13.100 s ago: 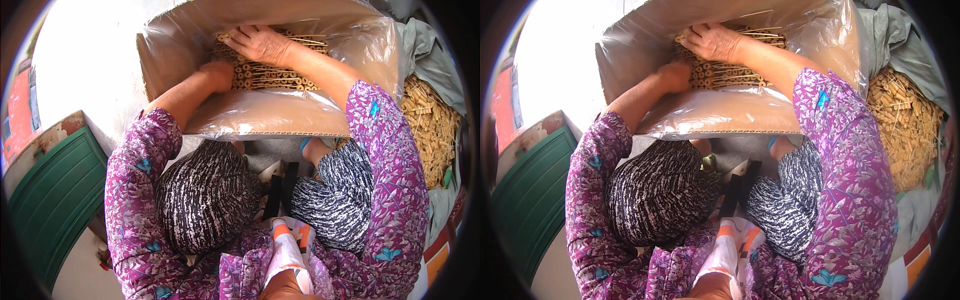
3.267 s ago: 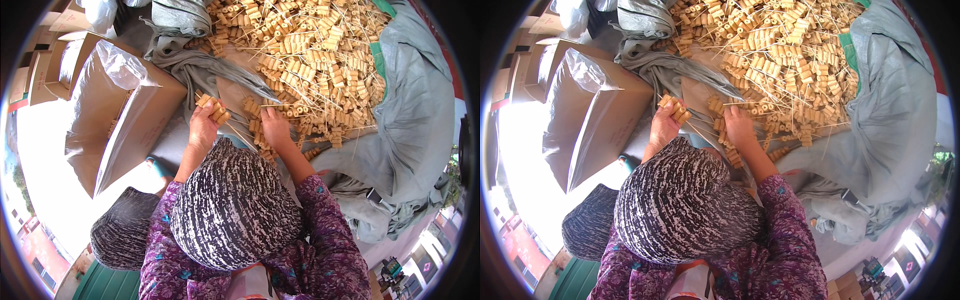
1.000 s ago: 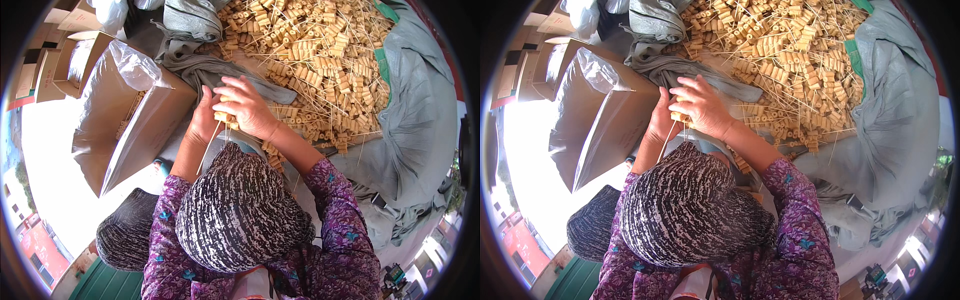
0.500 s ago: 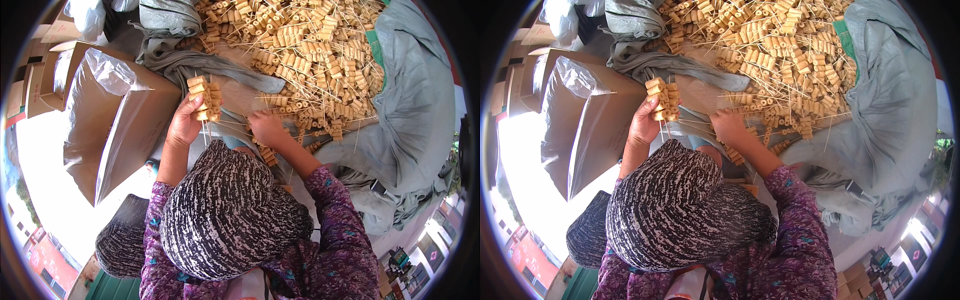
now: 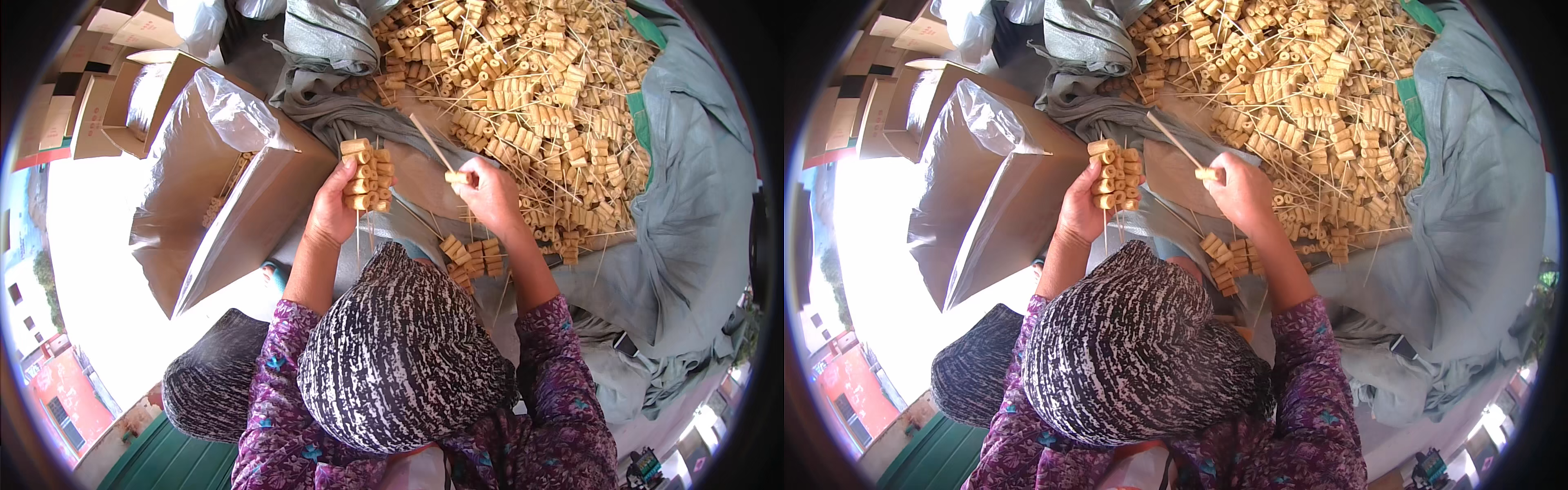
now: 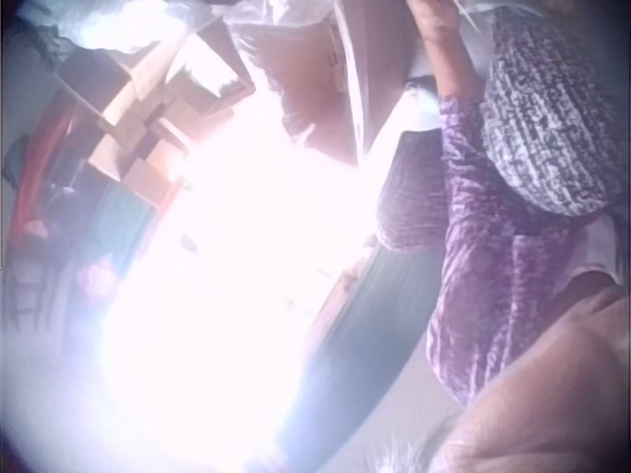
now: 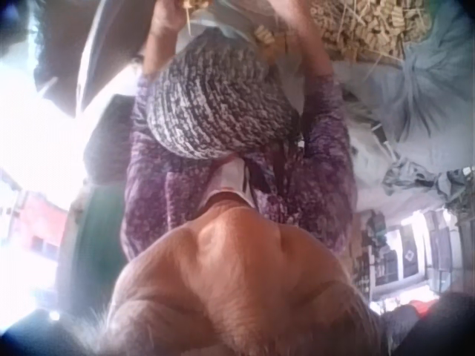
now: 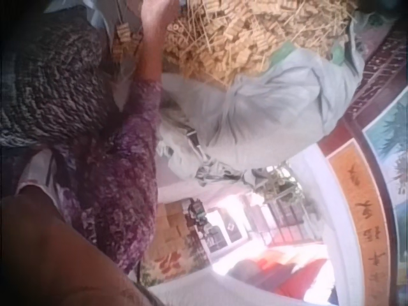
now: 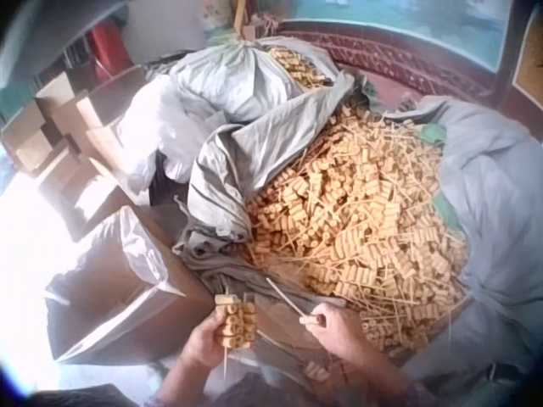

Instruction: The person threads small cylindrical wooden pieces onto thin sticks and places the assembled skewers into a cardboard box lined with plastic.

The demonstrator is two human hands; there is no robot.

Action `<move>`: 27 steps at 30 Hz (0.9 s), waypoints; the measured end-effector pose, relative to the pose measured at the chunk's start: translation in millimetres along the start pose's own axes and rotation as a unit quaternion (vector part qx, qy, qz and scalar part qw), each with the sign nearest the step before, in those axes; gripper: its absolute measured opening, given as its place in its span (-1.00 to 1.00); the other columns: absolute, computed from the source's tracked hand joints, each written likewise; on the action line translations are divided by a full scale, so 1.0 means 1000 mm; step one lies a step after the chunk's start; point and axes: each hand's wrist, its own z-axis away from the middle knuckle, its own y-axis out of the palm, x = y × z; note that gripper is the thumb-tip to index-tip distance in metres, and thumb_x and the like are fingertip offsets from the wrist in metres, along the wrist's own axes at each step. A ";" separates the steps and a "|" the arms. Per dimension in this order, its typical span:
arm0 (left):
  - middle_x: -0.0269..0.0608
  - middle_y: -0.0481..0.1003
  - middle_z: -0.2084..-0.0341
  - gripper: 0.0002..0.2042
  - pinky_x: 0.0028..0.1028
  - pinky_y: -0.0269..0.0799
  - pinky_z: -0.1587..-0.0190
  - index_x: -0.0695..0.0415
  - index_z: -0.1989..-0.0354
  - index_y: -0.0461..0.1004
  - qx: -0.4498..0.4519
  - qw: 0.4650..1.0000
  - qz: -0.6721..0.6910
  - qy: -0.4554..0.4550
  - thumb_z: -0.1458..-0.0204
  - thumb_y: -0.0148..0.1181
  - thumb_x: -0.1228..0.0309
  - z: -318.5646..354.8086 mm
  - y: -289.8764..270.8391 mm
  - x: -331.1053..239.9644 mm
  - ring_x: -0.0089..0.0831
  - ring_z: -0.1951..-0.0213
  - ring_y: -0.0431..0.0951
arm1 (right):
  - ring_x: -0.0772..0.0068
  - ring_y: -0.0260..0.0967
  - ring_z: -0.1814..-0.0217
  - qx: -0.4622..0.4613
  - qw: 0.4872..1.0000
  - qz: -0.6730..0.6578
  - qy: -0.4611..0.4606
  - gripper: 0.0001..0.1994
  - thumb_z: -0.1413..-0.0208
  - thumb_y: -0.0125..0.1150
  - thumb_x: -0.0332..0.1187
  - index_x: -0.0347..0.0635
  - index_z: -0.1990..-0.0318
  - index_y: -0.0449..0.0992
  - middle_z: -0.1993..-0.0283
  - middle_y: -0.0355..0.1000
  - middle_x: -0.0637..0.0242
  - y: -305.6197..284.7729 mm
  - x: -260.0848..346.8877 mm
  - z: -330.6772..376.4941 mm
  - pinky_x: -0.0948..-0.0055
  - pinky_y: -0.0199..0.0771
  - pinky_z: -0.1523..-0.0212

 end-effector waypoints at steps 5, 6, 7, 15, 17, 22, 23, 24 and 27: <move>-0.08 0.50 0.07 -0.44 -0.24 0.53 0.07 0.22 -0.14 0.32 -0.020 0.997 -0.050 -0.047 -0.20 -0.02 -0.04 0.001 -0.001 0.000 -0.26 0.07 0.55 | 0.22 0.50 0.13 -0.201 0.921 -0.181 -0.281 -0.78 0.07 0.27 -0.61 -0.17 0.24 0.48 0.21 0.51 0.23 0.015 0.067 -0.008 0.37 0.53 0.11; -0.09 0.50 0.08 -0.43 -0.24 0.52 0.06 0.21 -0.14 0.32 -0.027 0.996 -0.038 -0.074 -0.20 -0.03 -0.06 0.000 -0.002 0.002 -0.28 0.08 0.55 | 0.26 0.48 0.08 -0.237 0.886 -0.142 -0.373 -0.73 0.12 0.27 -0.59 -0.15 0.19 0.50 0.20 0.50 0.27 0.027 0.072 -0.014 0.36 0.53 0.07; -0.14 0.50 0.10 -0.41 -0.28 0.52 0.05 0.15 -0.12 0.34 -0.042 0.996 -0.002 -0.077 -0.21 -0.11 -0.14 0.000 -0.002 0.005 -0.34 0.09 0.56 | 0.27 0.47 0.08 -0.252 0.867 -0.099 -0.418 -0.72 0.13 0.27 -0.55 -0.15 0.18 0.50 0.18 0.48 0.29 0.028 0.087 -0.012 0.35 0.53 0.07; -0.13 0.51 0.10 -0.35 -0.31 0.44 -0.06 0.15 -0.06 0.39 0.004 0.983 0.178 -0.046 -0.19 -0.22 -0.22 -0.008 -0.019 0.003 -0.28 0.05 0.52 | 0.31 0.40 -0.01 -0.169 0.866 0.030 -0.470 -0.68 0.16 0.24 -0.43 -0.19 0.15 0.53 0.12 0.44 0.32 0.049 0.107 -0.004 0.39 0.51 0.06; -0.10 0.50 0.09 -0.35 -0.31 0.42 -0.10 0.22 -0.04 0.39 -0.008 0.987 0.158 -0.036 -0.20 -0.19 -0.20 -0.008 -0.017 -0.002 -0.27 0.03 0.51 | 0.33 0.40 -0.01 -0.190 0.853 0.078 -0.479 -0.69 0.16 0.24 -0.44 -0.21 0.16 0.52 0.10 0.43 0.31 0.056 0.113 -0.001 0.39 0.52 0.05; -0.14 0.52 0.13 -0.54 -0.32 0.51 0.03 0.20 -0.02 0.40 -0.025 0.984 0.175 -0.004 -0.21 0.03 0.02 -0.007 -0.014 -0.004 -0.31 0.09 0.54 | 0.35 0.43 -0.02 -0.196 0.849 0.022 -0.490 -0.68 0.07 0.23 -0.47 -0.22 0.09 0.51 0.01 0.43 0.28 0.059 0.108 0.001 0.39 0.53 0.05; -0.11 0.52 0.10 -0.53 -0.28 0.50 0.01 0.22 -0.06 0.38 -0.020 0.984 0.176 0.008 -0.21 0.03 0.05 -0.007 -0.013 -0.004 -0.27 0.06 0.54 | 0.31 0.44 0.01 -0.203 0.872 0.004 -0.446 -0.69 0.05 0.21 -0.47 -0.23 0.08 0.50 0.01 0.43 0.25 0.058 0.103 0.003 0.38 0.53 0.05; -0.05 0.47 0.03 -0.50 -0.18 0.47 -0.03 0.22 -0.12 0.32 -0.013 0.987 0.159 0.014 -0.21 0.01 0.05 -0.007 -0.013 -0.005 -0.19 -0.01 0.50 | 0.28 0.45 0.04 -0.209 0.892 -0.012 -0.400 -0.70 0.03 0.20 -0.47 -0.23 0.08 0.50 0.01 0.44 0.23 0.057 0.094 0.007 0.37 0.52 0.06; 0.08 0.31 -0.18 -0.39 0.13 0.41 -0.06 0.23 -0.29 0.12 0.030 0.993 0.113 0.022 -0.22 -0.02 0.04 -0.008 -0.016 -0.012 0.09 -0.18 0.36 | 0.16 0.47 0.10 -0.140 0.960 0.043 -0.238 -0.72 -0.01 0.18 -0.44 -0.25 0.08 0.49 0.04 0.46 0.16 0.058 0.045 0.025 0.29 0.52 0.08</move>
